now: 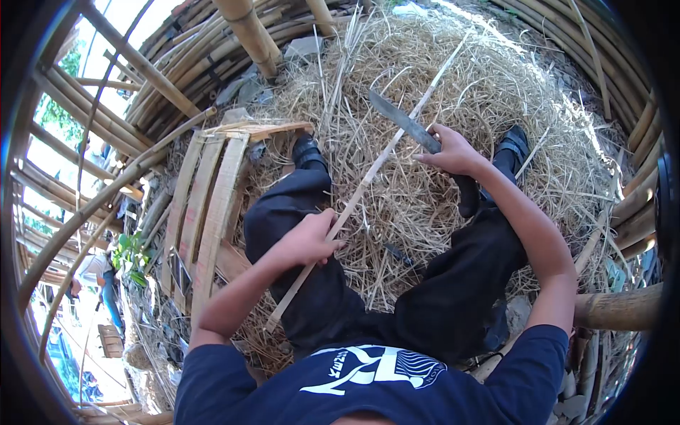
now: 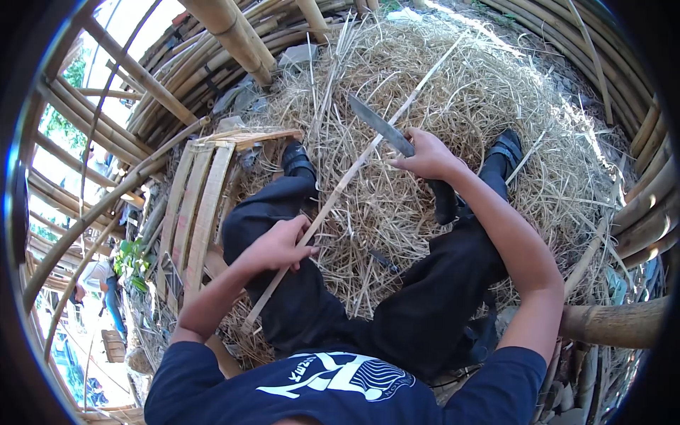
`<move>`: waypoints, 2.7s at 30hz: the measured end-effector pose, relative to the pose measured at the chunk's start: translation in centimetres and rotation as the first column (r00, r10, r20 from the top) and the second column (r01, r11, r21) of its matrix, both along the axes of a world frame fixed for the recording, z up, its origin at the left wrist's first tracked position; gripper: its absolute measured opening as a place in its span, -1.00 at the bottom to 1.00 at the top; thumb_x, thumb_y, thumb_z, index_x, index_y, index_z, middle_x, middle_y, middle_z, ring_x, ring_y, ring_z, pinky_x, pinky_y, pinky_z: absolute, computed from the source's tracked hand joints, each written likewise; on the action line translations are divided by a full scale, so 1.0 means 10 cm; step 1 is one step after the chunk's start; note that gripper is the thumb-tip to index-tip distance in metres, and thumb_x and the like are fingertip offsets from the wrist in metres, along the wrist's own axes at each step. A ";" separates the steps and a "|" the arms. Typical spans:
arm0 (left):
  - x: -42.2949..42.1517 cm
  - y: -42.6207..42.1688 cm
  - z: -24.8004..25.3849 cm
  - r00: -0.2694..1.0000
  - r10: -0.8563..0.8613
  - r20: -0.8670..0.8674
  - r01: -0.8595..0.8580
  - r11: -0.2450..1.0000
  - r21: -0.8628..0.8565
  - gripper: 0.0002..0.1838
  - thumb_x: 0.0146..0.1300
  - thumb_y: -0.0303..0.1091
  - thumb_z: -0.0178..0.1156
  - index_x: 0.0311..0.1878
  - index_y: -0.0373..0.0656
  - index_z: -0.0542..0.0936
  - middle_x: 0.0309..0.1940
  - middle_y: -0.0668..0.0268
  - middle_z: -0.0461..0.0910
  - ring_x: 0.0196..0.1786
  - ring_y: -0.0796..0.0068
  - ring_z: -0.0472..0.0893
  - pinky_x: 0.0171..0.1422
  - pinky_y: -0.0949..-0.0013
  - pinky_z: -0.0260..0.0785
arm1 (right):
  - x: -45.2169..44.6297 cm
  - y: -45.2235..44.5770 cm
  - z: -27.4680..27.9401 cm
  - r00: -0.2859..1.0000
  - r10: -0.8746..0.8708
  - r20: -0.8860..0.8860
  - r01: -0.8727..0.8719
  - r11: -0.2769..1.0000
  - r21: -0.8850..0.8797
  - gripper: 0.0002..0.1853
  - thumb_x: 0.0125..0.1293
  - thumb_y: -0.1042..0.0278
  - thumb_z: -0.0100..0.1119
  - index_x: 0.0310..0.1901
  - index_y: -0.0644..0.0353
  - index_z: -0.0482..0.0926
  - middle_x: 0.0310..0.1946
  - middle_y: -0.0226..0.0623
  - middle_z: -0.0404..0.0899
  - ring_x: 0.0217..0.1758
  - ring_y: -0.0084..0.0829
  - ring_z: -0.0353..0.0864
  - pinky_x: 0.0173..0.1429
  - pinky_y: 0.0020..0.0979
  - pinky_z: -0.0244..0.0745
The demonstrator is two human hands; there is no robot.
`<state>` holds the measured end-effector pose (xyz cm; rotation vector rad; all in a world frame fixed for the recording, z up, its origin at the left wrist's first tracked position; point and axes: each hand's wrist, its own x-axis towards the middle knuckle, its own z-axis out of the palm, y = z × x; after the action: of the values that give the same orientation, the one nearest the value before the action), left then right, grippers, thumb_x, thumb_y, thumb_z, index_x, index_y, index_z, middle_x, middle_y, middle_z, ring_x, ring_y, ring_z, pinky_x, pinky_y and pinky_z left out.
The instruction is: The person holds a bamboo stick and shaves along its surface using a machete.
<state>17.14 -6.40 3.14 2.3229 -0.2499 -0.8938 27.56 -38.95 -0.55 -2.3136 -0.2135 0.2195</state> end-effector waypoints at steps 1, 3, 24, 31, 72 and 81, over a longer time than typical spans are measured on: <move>-0.07 0.03 -0.03 0.994 0.022 0.103 -0.022 1.000 -0.005 -0.69 0.27 -0.39 0.29 -0.09 -0.39 0.41 -0.57 0.22 0.60 -0.60 0.51 0.64 -0.52 0.42 0.48 | 0.07 0.00 -0.15 0.963 0.045 0.267 -0.023 0.996 -0.086 -0.43 0.08 0.26 0.44 0.09 0.37 0.49 -0.26 0.02 0.64 -0.45 -0.31 0.70 -0.24 -0.24 0.60; -0.14 0.05 -0.05 0.986 0.050 0.157 -0.043 0.998 -0.045 -0.72 0.30 -0.39 0.26 -0.09 -0.39 0.45 -0.58 0.24 0.59 -0.60 0.53 0.63 -0.52 0.44 0.47 | 0.12 -0.03 -0.22 0.970 0.031 0.240 -0.008 0.995 -0.099 -0.45 0.08 0.31 0.41 0.09 0.37 0.49 -0.29 0.00 0.64 -0.44 -0.31 0.70 -0.25 -0.25 0.60; -0.48 0.26 0.07 0.726 0.002 -0.688 -0.513 0.667 -0.540 -0.34 0.49 -0.26 0.06 0.54 -0.13 0.03 -0.26 0.23 0.49 -0.55 0.57 0.61 -0.34 0.45 0.64 | 0.19 -0.09 -0.27 0.986 -0.075 -0.146 0.106 0.969 0.224 -0.68 0.43 0.29 0.15 0.03 0.39 0.49 -0.56 -0.22 0.60 -0.67 -0.47 0.61 -0.63 -0.40 0.52; -0.83 0.54 -0.12 0.457 0.130 -0.880 -0.710 0.650 -0.272 -0.33 0.50 -0.32 0.08 0.56 0.02 0.03 -0.41 0.40 0.44 -0.66 0.81 0.21 -0.63 0.62 0.03 | 0.20 0.00 -0.18 0.964 -0.092 -0.249 0.111 0.992 0.065 -0.60 0.52 0.15 0.00 -0.10 0.45 0.52 -0.58 -0.22 0.60 -0.66 -0.44 0.62 -0.57 -0.35 0.57; -0.89 0.74 0.19 0.866 0.500 0.012 -0.488 0.850 -0.199 -0.81 0.46 -0.31 0.16 -0.09 -0.26 0.59 -0.68 0.58 0.34 -0.63 0.88 0.18 -0.58 0.59 -0.08 | 0.16 -0.06 -0.25 0.952 -0.075 -0.295 0.140 0.969 0.205 -0.55 0.58 -0.01 -0.17 -0.23 0.28 0.45 -0.63 -0.40 0.45 -0.73 -0.59 0.40 -0.64 -0.47 0.40; -0.63 0.54 0.25 0.802 0.477 -0.360 -0.589 0.731 -0.343 -0.71 0.45 -0.30 0.17 0.07 -0.31 0.62 -0.62 0.41 0.55 -0.74 0.83 0.29 -0.65 0.65 0.05 | 0.18 -0.15 -0.36 0.886 -0.152 -0.438 0.311 0.895 0.319 -0.62 0.59 0.01 -0.19 -0.22 0.18 0.38 -0.61 -0.42 0.41 -0.74 -0.60 0.35 -0.66 -0.50 0.33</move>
<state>10.86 -1.02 5.60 1.6866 0.3022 -0.7191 29.36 -40.46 -4.11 -1.8326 0.2218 0.4798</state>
